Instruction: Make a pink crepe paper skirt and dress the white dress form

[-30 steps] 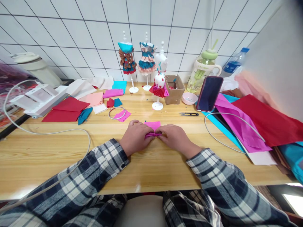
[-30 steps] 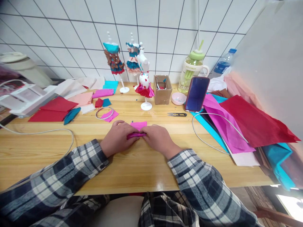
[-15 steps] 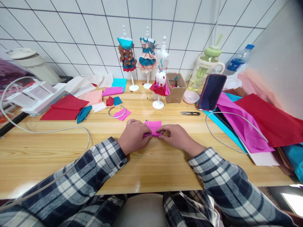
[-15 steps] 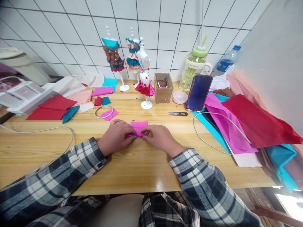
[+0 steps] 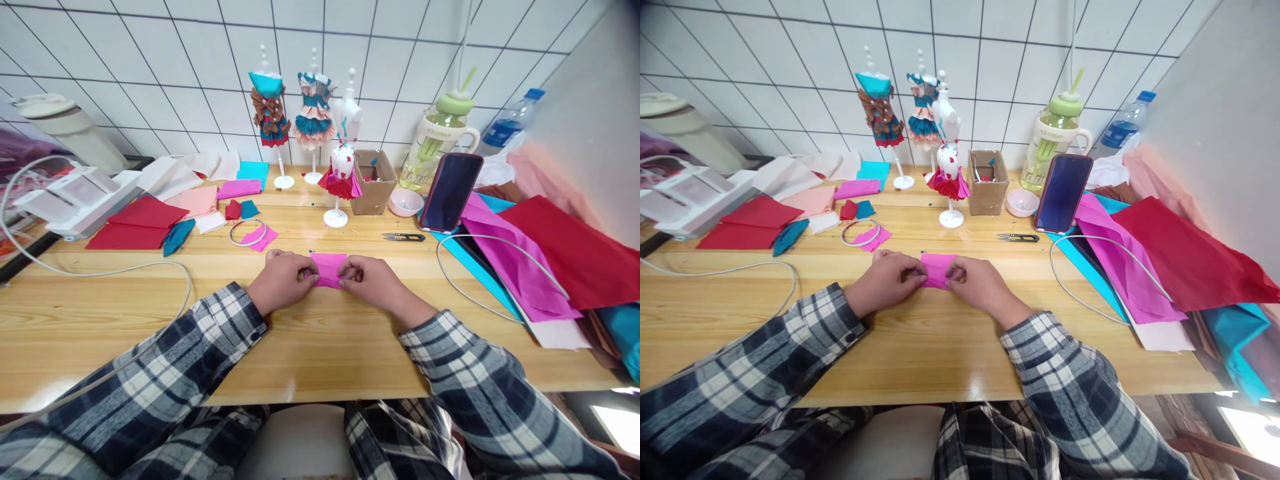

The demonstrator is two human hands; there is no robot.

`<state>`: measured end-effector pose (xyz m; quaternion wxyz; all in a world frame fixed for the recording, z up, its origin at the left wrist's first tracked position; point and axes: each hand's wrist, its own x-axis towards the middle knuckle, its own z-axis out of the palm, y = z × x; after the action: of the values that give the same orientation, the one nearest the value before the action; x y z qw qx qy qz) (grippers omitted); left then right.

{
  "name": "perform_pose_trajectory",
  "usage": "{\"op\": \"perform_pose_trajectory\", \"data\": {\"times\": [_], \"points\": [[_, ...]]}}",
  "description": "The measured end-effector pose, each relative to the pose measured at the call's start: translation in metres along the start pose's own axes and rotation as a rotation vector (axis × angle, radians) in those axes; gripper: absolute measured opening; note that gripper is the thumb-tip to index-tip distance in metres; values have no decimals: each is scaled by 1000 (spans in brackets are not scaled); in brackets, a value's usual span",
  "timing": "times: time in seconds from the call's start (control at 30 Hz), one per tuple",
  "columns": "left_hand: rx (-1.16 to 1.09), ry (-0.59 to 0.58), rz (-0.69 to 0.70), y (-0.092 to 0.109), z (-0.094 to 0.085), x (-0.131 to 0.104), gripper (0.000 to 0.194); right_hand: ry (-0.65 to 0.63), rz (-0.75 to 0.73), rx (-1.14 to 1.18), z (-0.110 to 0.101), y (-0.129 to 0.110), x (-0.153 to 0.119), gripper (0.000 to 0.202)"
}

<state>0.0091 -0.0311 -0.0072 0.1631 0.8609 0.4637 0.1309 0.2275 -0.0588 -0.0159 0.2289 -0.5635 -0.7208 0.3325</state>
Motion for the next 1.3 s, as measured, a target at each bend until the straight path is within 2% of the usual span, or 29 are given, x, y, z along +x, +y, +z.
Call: {"op": "perform_pose_trajectory", "data": {"times": [0.1, 0.2, 0.23, 0.33, 0.4, 0.53, 0.7, 1.03, 1.1, 1.2, 1.3], "points": [[65, 43, 31, 4, -2, -1, 16, 8, 11, -9, -1, -2, 0, 10], [195, 192, 174, 14, -6, -7, 21, -1, 22, -19, -1, -3, 1, 9], [227, 208, 239, 17, -7, -8, 23, -7, 23, -20, -2, -4, 1, 9], [287, 136, 403, 22, -4, -10, 22, -24, 32, -23, -2, -4, 3, 11], [304, 91, 443, 22, 2, -7, 21, -30, 48, -30, -2, -5, 4, 10], [328, 95, 419, 20, 9, -2, 21, -8, 38, -72, -3, -7, 3, 6], [327, 110, 395, 23, 8, -2, 24, 89, 30, -132, -7, -5, 0, 5], [167, 81, 284, 23, 6, -2, 20, 67, 102, -220, -1, -3, 1, 8], [112, 70, 244, 23, 8, -3, 17, 66, 90, -187, -1, -1, 1, 9], [31, 82, 201, 19, 8, -2, 16, 54, 70, -20, -3, 6, 4, 11], [-40, 173, 166, -1, -6, 1, 22, 136, 84, 137, -8, 14, 7, 16]]}}
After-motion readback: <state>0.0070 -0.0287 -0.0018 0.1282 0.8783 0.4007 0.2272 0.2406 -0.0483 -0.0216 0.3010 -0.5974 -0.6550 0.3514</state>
